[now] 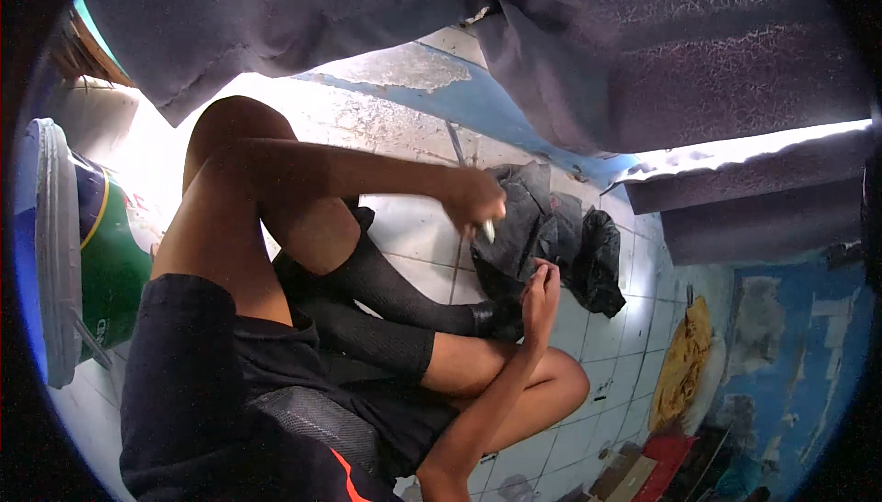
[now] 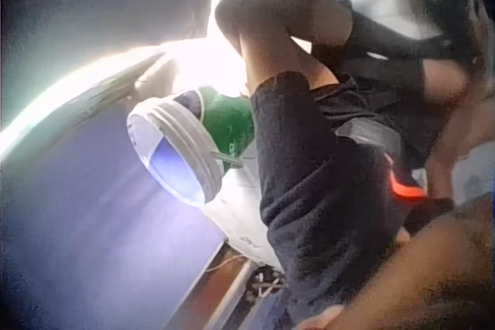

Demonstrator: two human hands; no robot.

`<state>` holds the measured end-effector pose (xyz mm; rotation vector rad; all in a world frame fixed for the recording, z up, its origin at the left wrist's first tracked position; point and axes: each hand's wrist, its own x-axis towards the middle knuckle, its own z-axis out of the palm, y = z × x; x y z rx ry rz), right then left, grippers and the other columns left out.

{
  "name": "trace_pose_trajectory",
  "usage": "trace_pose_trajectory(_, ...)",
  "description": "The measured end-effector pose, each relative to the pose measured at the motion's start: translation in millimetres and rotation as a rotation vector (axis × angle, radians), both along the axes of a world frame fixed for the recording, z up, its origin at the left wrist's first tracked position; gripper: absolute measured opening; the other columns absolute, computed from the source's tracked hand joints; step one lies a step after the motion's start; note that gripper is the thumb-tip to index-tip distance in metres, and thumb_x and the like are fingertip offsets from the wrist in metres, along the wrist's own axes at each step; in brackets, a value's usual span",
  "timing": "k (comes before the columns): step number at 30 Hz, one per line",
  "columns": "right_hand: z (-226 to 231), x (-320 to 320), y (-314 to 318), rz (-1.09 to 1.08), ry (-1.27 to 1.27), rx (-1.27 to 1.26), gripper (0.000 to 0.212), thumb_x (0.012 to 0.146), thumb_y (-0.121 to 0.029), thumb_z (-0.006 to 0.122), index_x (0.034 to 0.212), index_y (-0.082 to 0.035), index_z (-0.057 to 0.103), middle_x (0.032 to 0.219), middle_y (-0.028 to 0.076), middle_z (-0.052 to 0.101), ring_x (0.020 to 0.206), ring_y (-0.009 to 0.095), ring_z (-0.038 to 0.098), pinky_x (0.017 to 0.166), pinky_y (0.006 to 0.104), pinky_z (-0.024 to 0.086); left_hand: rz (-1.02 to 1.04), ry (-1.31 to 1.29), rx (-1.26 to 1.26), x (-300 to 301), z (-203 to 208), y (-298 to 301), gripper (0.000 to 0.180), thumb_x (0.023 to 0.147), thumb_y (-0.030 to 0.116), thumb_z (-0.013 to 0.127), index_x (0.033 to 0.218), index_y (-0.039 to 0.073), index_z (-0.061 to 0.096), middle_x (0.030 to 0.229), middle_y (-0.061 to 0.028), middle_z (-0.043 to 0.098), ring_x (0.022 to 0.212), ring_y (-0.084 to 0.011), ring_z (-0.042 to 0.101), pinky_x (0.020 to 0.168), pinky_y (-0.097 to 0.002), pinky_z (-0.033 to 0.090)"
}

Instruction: The person uses a lighter to melt and seal the edges of a black plastic bag while sitting on the floor.

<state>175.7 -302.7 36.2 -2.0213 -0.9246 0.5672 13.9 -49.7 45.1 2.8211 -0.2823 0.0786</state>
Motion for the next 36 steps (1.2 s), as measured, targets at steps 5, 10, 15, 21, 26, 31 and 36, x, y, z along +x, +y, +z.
trace_pose_trajectory(5,-5.9,-4.3,-5.5,0.024,0.047,0.072,0.028,0.101,-0.027,0.039,0.107,-0.004,0.055,0.066,-0.004,0.042,0.05,0.004,0.037,0.045,0.021,0.033,0.028,-0.018,-0.055,17.0,-13.2,-21.7,0.023,0.062,0.024,0.07,0.077,0.007,0.063,0.075,-0.0162,0.063,0.077,-0.0371,0.064,0.069,-0.0485,0.052)
trace_pose_trajectory(10,7.5,-3.5,-1.8,-0.028,0.087,-0.015,0.028,0.101,-0.026,0.039,0.107,-0.003,0.055,0.067,-0.002,0.043,0.054,0.006,0.039,0.05,0.0233,0.035,0.079,0.05,0.024,17.7,-19.8,-3.7,0.02,0.064,0.021,0.068,0.079,0.009,0.063,0.074,-0.0143,0.062,0.078,-0.0358,0.064,0.068,-0.0483,0.053)
trace_pose_trajectory(15,7.0,9.9,-12.4,-0.045,0.107,-0.009,0.029,0.101,-0.026,0.039,0.107,-0.002,0.055,0.07,0.001,0.045,0.06,0.009,0.04,0.057,0.027,0.037,0.106,0.09,0.105,11.5,-5.3,-16.0,0.015,0.065,0.018,0.066,0.076,0.008,0.063,0.079,-0.0154,0.062,0.08,-0.0327,0.065,0.066,-0.048,0.053)
trace_pose_trajectory(21,-3.7,-1.6,2.0,0.052,0.023,0.076,0.027,0.101,-0.027,0.041,0.108,-0.004,0.053,0.065,-0.004,0.041,0.05,0.004,0.036,0.045,0.0211,0.033,0.151,0.166,0.012,-6.0,-28.3,52.8,0.017,0.06,0.015,0.067,0.071,0.003,0.061,0.061,-0.013,0.058,0.064,-0.0355,0.062,0.059,-0.0471,0.051)
trace_pose_trajectory(26,0.6,7.1,-11.8,-0.03,0.051,0.026,0.028,0.101,-0.027,0.041,0.108,-0.003,0.054,0.069,-0.001,0.045,0.056,0.007,0.04,0.051,0.0236,0.035,0.178,0.009,0.115,-0.8,-3.7,6.1,0.021,0.058,0.016,0.066,0.075,0.005,0.061,0.065,-0.0148,0.059,0.068,-0.031,0.064,0.064,-0.046,0.052)
trace_pose_trajectory(31,13.3,-19.4,9.8,0.019,0.05,-0.039,0.03,0.101,-0.025,0.039,0.106,-0.001,0.055,0.074,0.005,0.049,0.067,0.013,0.045,0.065,0.0297,0.041,0.11,0.0,0.221,-5.9,-45.1,48.2,0.02,0.061,0.016,0.067,0.079,0.007,0.064,0.079,-0.0143,0.064,0.08,-0.0329,0.066,0.07,-0.0434,0.054)
trace_pose_trajectory(36,1.4,5.7,-19.3,-0.023,0.048,0.038,0.028,0.101,-0.027,0.041,0.108,-0.003,0.053,0.065,-0.003,0.041,0.05,0.004,0.036,0.045,0.021,0.033,-0.014,0.107,0.02,11.8,3.6,-46.2,0.014,0.062,0.015,0.064,0.072,0.005,0.062,0.07,-0.0171,0.061,0.075,-0.0367,0.065,0.066,-0.0487,0.053)
